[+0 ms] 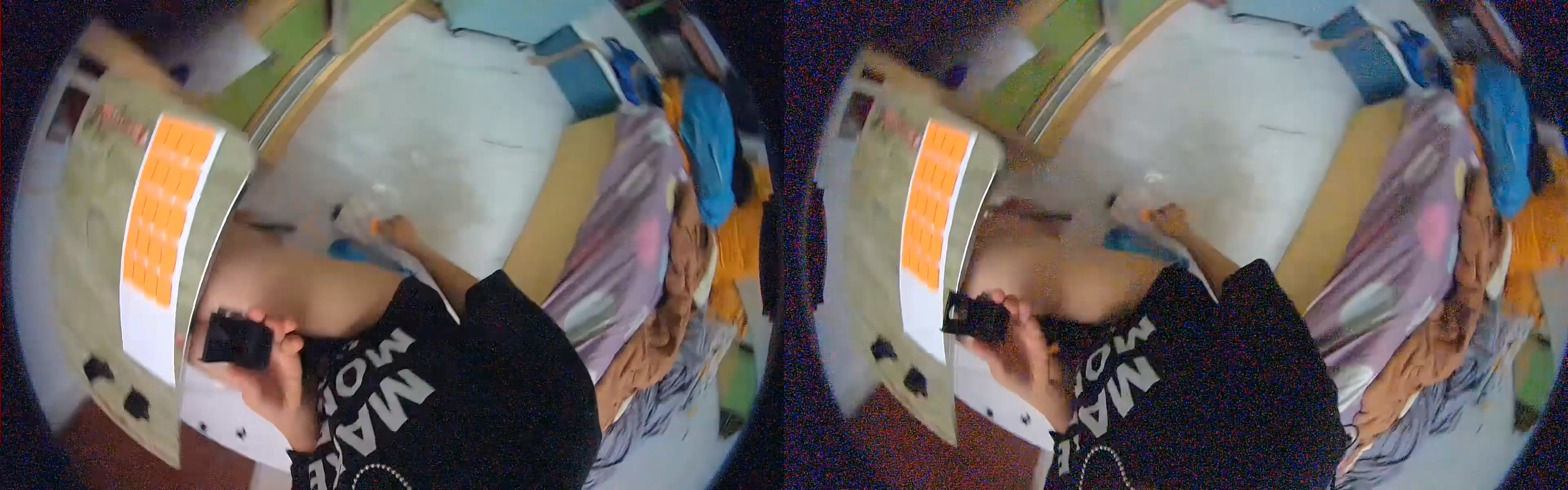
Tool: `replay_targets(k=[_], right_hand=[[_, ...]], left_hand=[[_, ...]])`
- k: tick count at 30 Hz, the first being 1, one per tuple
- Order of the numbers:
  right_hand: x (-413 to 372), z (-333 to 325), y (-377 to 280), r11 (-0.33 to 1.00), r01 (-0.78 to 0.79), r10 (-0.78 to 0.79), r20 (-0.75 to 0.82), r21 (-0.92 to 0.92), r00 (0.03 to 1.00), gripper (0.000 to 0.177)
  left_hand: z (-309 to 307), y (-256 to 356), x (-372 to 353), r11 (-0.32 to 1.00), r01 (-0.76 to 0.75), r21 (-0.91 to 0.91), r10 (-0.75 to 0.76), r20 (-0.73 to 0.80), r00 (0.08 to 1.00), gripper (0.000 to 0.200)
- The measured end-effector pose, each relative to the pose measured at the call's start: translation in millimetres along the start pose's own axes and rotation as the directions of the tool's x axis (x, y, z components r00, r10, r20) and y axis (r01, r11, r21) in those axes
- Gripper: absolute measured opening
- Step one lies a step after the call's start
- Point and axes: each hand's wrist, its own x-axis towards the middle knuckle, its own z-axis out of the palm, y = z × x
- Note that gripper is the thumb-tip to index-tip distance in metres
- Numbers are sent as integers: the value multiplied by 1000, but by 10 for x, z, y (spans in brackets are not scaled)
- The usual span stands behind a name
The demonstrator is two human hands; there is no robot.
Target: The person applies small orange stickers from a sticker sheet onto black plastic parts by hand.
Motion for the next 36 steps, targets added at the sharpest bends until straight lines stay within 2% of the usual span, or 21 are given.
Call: replay_targets(k=[1, 2, 3, 4, 5, 7, 9, 10, 12, 14, 15, 17, 20, 22, 24, 25, 27, 28, 30, 32, 36], right_hand=[[-29, -26, -182, 999, 35, -35, -30, 10, 999, 44], [-182, -225, -454, 896, 438, -419, -183, 75, 889, 35], [-242, -271, -750, 832, 465, -383, -291, 304, 876, 29], [-277, -342, -1036, 703, 496, -332, -382, 509, 862, 24], [-369, -547, -1350, 561, 385, -299, -254, 733, 920, 12], [-662, -1004, -2028, 613, 307, -347, -101, 728, 932, 10], [-967, -1362, -2554, 395, 692, -644, -355, 605, 678, 13], [-1128, -1509, -2762, 389, 693, -659, -343, 607, 670, 13], [-1411, -1679, -3101, 148, 926, -865, -409, 346, 291, 14], [-1531, -1662, -3291, -96, 995, -898, -434, 41, -69, 14], [-1612, -1649, -3371, -127, 990, -908, -410, 69, -88, 14], [-1735, -1683, -3509, -296, 945, -904, -276, -141, -325, 17], [-1815, -1688, -3607, -373, 924, -911, -157, -79, -381, 16], [-1863, -1610, -3654, -395, 911, -910, -85, -116, -406, 15], [-1932, -1480, -3654, -356, 929, -927, -87, -106, -365, 13], [-1959, -1446, -3661, -369, 928, -924, -83, -46, -372, 13], [-2063, -1637, -3675, -277, 961, -959, -64, 26, -275, 12], [-2068, -1600, -3695, -289, 955, -956, -63, 59, -286, 12], [-2067, -1596, -3701, -346, 938, -934, -94, 5, -344, 12], [-2048, -1617, -3703, -391, 917, -910, -116, -78, -397, 12], [-2109, -1584, -3690, -417, 906, -907, -35, -77, -420, 13]], left_hand=[[11, 0, -12, 995, 1, 104, 14, -146, 989, 65], [15, -5, -1, 976, 15, 216, 50, -291, 955, 64], [-8, 9, 12, 978, 33, 206, 24, -270, 963, 64], [-28, 14, 37, 979, 56, 194, -9, -234, 972, 64], [-53, 22, 92, 979, 74, 188, -34, -206, 978, 64], [-96, 64, 114, 980, 84, 181, -59, -142, 988, 63], [-113, 69, 118, 981, 65, 185, -47, -99, 994, 62], [-129, 69, 109, 982, 51, 184, -40, -63, 997, 61], [-151, 133, 67, 983, 22, 185, -22, -4, 1000, 60], [-46, 133, -30, 966, -19, 259, 44, -93, 995, 60], [32, 117, -75, 945, -29, 326, 88, -167, 982, 60], [124, 95, -97, 893, -58, 447, 211, -302, 930, 59], [98, 162, -141, 914, -106, 392, 238, -306, 922, 60], [82, 183, -120, 932, -174, 319, 255, -234, 938, 57], [44, 216, -140, 939, -233, 254, 282, -178, 943, 55], [26, 232, -145, 929, -255, 269, 318, -223, 922, 55], [219, 193, -141, 920, -270, 285, 306, -87, 948, 46], [176, 230, -190, 910, -285, 299, 330, -108, 938, 46], [61, 236, -260, 952, -61, 299, 121, -184, 975, 44], [-15, 221, -260, 948, 174, 266, -110, -237, 965, 42], [-6, 210, -257, 955, -3, 298, 39, -117, 992, 43]])
